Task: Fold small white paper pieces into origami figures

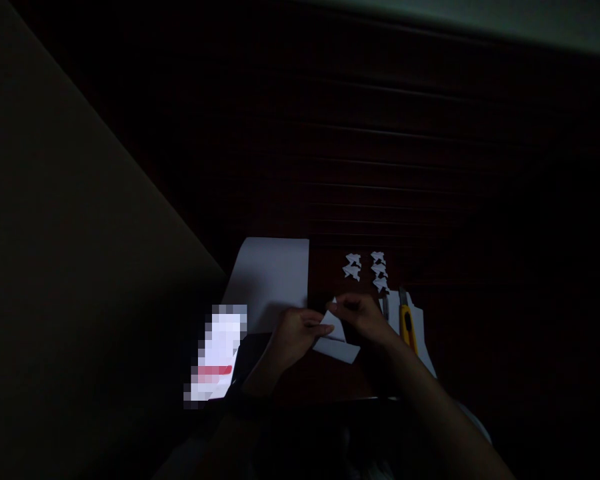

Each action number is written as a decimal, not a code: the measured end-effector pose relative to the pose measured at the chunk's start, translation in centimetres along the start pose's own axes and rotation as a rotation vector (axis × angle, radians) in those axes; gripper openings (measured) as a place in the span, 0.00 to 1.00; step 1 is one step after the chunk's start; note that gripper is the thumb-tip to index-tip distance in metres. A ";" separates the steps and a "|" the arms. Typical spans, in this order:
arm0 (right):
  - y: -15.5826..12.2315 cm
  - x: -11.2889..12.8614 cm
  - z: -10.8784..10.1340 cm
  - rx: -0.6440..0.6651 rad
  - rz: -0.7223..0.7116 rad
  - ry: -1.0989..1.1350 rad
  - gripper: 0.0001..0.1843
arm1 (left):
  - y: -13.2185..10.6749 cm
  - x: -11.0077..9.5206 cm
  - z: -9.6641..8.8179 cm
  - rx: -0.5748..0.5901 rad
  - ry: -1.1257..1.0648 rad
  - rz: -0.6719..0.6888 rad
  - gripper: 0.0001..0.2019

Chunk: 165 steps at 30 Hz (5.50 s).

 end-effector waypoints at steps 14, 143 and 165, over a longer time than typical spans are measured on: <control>0.4 -1.0 -0.5 -0.169 0.018 0.105 0.16 | -0.1 -0.9 -1.7 -0.221 -0.045 0.098 0.14; -1.6 0.4 2.2 0.146 -0.006 -0.152 0.18 | -0.7 0.6 -4.4 -0.395 -0.288 -0.036 0.17; -1.2 -0.5 1.8 0.097 -0.028 0.009 0.12 | -0.6 0.1 -2.2 -0.245 -0.291 -0.102 0.16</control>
Point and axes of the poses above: each hand's wrist, its own y-axis towards the middle knuckle, its own z-axis out of the palm, x = y × z, the point moved 8 cm from there along y, towards the middle knuckle, and after that the axes turned 1 degree about -y, right-handed, at the moved point
